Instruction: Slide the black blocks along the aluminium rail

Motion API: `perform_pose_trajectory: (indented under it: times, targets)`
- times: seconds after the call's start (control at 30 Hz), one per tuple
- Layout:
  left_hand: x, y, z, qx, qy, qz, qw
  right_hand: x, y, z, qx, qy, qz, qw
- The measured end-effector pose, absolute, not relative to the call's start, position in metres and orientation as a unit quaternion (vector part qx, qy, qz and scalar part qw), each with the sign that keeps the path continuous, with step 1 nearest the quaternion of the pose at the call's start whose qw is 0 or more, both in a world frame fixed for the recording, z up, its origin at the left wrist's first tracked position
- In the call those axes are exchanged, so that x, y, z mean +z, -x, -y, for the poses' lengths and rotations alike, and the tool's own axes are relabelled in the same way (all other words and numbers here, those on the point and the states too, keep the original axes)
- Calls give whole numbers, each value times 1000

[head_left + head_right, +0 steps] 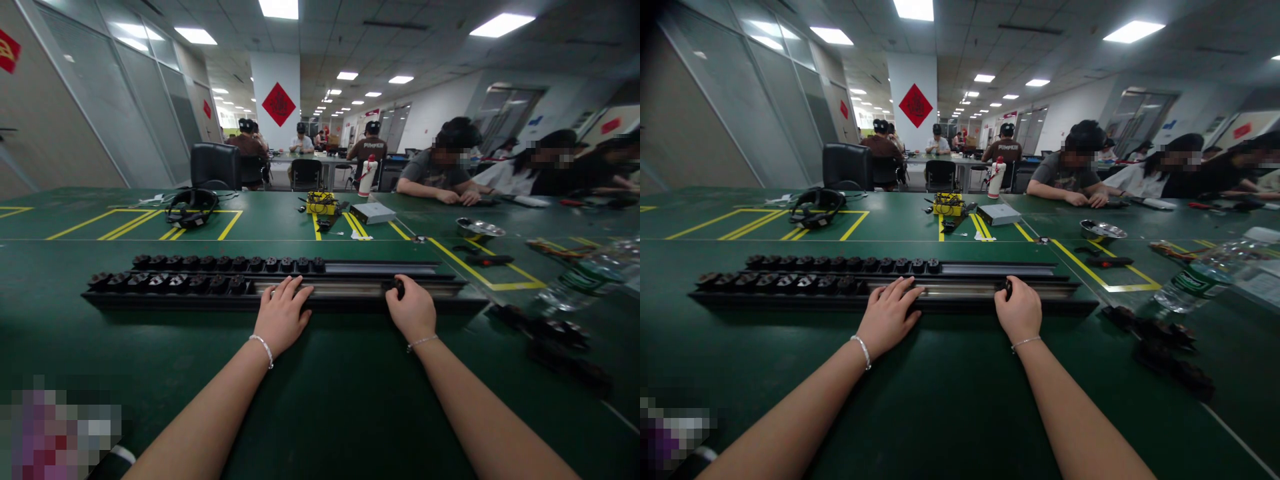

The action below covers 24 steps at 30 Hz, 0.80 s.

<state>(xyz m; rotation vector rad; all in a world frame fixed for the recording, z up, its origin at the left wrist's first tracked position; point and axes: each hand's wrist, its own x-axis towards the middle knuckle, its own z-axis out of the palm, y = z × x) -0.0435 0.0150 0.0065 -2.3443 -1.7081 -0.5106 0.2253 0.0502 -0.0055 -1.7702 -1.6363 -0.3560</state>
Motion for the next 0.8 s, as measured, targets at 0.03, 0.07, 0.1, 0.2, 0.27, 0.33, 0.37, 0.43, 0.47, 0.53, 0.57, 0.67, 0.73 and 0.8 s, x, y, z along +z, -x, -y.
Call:
perform_pose_trajectory:
  times: [0.03,0.07,0.1,0.2,0.27,0.33,0.37,0.43,0.47,0.53,0.57,0.67,0.73,0.8]
  targets:
    - [6,43,-15,-173,792,577,99,-5,-225,-50,-137,682,629,346]
    - [6,44,-15,-174,792,576,100,-5,-225,-50,-137,683,628,347]
    - [6,44,-15,-175,792,576,102,-6,-225,-50,-137,683,627,349]
    - [4,44,-16,-177,793,573,108,-7,-226,-51,-136,687,622,351]
    - [4,44,-16,-178,793,572,111,-8,-227,-52,-138,685,623,352]
    - [4,44,-16,-178,792,573,111,-9,-228,-53,-141,682,624,355]
    - [4,44,-16,-177,791,575,110,-9,-228,-53,-143,681,624,355]
    - [5,44,-16,-176,791,576,109,-8,-228,-53,-144,683,624,351]
    - [5,44,-16,-175,791,576,108,-8,-228,-53,-146,684,624,348]
    - [5,44,-16,-175,791,576,108,-7,-229,-53,-148,683,627,344]
    - [5,44,-16,-175,791,576,109,-7,-229,-53,-149,682,629,343]
    - [4,45,-16,-177,792,574,110,-6,-229,-52,-150,679,632,343]
    - [4,45,-17,-178,792,573,111,-6,-229,-52,-148,680,631,343]
    - [3,45,-17,-180,791,574,111,-7,-229,-53,-145,681,630,344]
